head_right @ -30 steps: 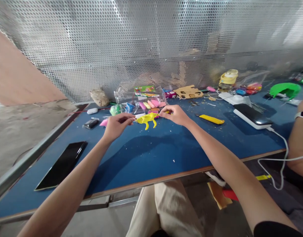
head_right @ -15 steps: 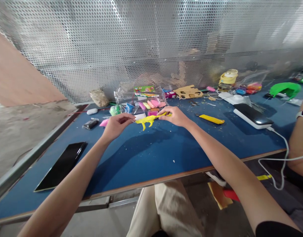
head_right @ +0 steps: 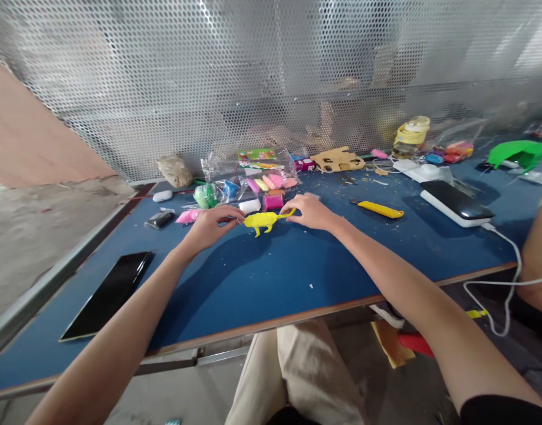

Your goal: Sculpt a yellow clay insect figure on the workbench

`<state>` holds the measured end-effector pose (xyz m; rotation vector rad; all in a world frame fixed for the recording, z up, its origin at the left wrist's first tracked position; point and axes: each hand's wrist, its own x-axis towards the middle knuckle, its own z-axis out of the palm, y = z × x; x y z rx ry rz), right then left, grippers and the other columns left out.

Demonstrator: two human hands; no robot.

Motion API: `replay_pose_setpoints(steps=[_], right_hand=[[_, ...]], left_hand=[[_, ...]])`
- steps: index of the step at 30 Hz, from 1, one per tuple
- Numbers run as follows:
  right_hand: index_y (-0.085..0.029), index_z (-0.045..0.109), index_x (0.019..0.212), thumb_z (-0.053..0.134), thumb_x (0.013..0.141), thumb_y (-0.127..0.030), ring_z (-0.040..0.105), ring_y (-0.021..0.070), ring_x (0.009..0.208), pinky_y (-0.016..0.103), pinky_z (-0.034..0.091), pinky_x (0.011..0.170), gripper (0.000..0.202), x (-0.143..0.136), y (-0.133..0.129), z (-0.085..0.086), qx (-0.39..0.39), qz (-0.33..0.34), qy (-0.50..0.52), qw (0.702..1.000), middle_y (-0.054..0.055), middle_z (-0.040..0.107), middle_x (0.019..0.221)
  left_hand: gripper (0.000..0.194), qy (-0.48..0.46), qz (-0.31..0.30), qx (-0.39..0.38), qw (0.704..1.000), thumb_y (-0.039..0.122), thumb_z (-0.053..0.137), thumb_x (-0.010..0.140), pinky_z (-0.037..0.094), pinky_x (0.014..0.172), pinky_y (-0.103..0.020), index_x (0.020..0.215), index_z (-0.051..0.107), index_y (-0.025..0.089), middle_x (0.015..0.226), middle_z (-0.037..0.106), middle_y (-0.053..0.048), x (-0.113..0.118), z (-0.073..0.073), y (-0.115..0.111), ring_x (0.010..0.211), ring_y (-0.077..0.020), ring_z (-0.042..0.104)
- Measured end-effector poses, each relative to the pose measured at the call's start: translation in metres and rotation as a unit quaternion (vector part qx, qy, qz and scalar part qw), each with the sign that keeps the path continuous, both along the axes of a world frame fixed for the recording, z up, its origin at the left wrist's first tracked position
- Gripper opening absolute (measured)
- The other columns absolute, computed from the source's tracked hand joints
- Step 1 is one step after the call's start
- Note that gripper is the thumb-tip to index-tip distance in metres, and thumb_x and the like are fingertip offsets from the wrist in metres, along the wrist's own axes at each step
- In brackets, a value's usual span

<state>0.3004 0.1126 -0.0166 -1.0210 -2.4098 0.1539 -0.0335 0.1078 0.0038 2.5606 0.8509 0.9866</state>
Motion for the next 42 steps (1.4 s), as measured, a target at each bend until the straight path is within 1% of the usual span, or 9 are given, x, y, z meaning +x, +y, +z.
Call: replay_pose_setpoints(steps=[5,8,15,22,28,30,32,36,42], right_hand=[[-0.029,0.061,0.142,0.075,0.087,-0.039,0.065,0.0262,0.124,0.044,0.049,0.107,0.057,0.014,-0.007,0.016,-0.030,0.023,0.043,0.998,0.006,0.070,0.136],[-0.028,0.061,0.142,0.070,0.091,-0.042,0.064,0.0283,0.124,0.047,0.050,0.107,0.055,0.039,-0.003,0.022,-0.020,-0.033,0.046,0.998,0.007,0.070,0.135],[-0.018,0.061,0.143,0.075,0.083,-0.057,0.063,0.0395,0.123,0.057,0.052,0.101,0.073,0.068,0.017,0.003,-0.039,-0.162,-0.067,0.984,0.019,0.067,0.137],[-0.024,0.075,0.119,0.070,0.089,-0.044,0.071,0.0248,0.086,0.038,0.054,0.076,0.037,0.055,0.020,0.000,-0.027,-0.172,0.004,0.985,0.006,0.078,0.102],[-0.020,0.077,0.104,0.063,0.091,-0.030,0.071,0.0226,0.078,0.040,0.057,0.079,0.021,0.049,0.013,0.015,0.066,-0.162,0.102,0.979,0.009,0.077,0.100],[-0.020,0.075,0.108,0.060,0.095,-0.030,0.072,0.0244,0.088,0.042,0.058,0.087,0.023,0.035,0.001,0.026,0.117,-0.143,0.145,0.972,0.010,0.076,0.104],[-0.024,0.073,0.117,0.058,0.098,-0.030,0.070,0.0274,0.108,0.047,0.055,0.102,0.025,0.015,-0.017,0.036,0.162,-0.117,0.171,0.965,0.009,0.074,0.114],[-0.033,0.069,0.124,0.058,0.099,-0.028,0.065,0.0286,0.123,0.051,0.052,0.111,0.028,-0.029,-0.055,0.042,0.191,-0.060,0.194,0.960,0.005,0.071,0.127],[-0.038,0.055,0.140,0.055,0.098,-0.019,0.062,0.0254,0.129,0.047,0.054,0.112,0.046,-0.053,-0.075,0.027,0.192,0.028,0.151,0.969,0.004,0.066,0.137]], left_hand=[[0.025,0.036,0.016,0.029,0.999,0.020,0.060,0.091,0.056,0.074,-0.027,0.111,0.074,0.021,0.116,0.075,-0.007,-0.009,0.005,0.000,0.092,-0.0162,0.071],[0.032,0.038,0.054,0.047,0.997,0.018,0.059,0.090,0.055,0.077,-0.028,0.118,0.072,0.021,0.113,0.075,-0.006,-0.015,0.014,-0.005,0.091,-0.0168,0.070],[0.028,-0.002,0.110,0.116,0.987,0.014,0.054,0.092,0.056,0.087,-0.033,0.104,0.078,0.022,0.102,0.078,-0.004,-0.020,0.020,-0.009,0.093,-0.0189,0.071],[0.026,-0.028,0.096,0.157,0.982,0.012,0.055,0.091,0.057,0.088,-0.036,0.098,0.078,0.021,0.098,0.079,-0.004,-0.012,0.022,-0.015,0.092,-0.0196,0.072],[0.024,-0.058,0.109,0.156,0.980,0.015,0.056,0.092,0.059,0.087,-0.035,0.095,0.079,0.021,0.095,0.079,-0.004,0.001,0.030,-0.033,0.091,-0.0187,0.073],[0.021,-0.092,0.108,0.103,0.984,0.021,0.058,0.094,0.061,0.076,-0.030,0.097,0.078,0.020,0.092,0.079,-0.004,0.008,0.032,-0.039,0.080,-0.0161,0.073],[0.025,-0.122,0.073,-0.034,0.989,0.032,0.057,0.099,0.058,0.055,-0.024,0.109,0.075,0.017,0.091,0.080,-0.006,0.015,0.034,-0.045,0.060,-0.0120,0.070],[0.049,-0.107,-0.032,-0.297,0.948,0.055,0.051,0.102,0.053,0.038,-0.023,0.117,0.070,0.012,0.095,0.080,-0.013,0.025,0.037,-0.054,0.050,-0.0149,0.070],[0.041,-0.130,-0.091,-0.344,0.925,0.048,0.075,0.089,0.054,0.040,-0.022,0.113,0.072,0.015,0.072,0.076,-0.005,0.034,0.036,-0.062,0.052,-0.0160,0.071]])
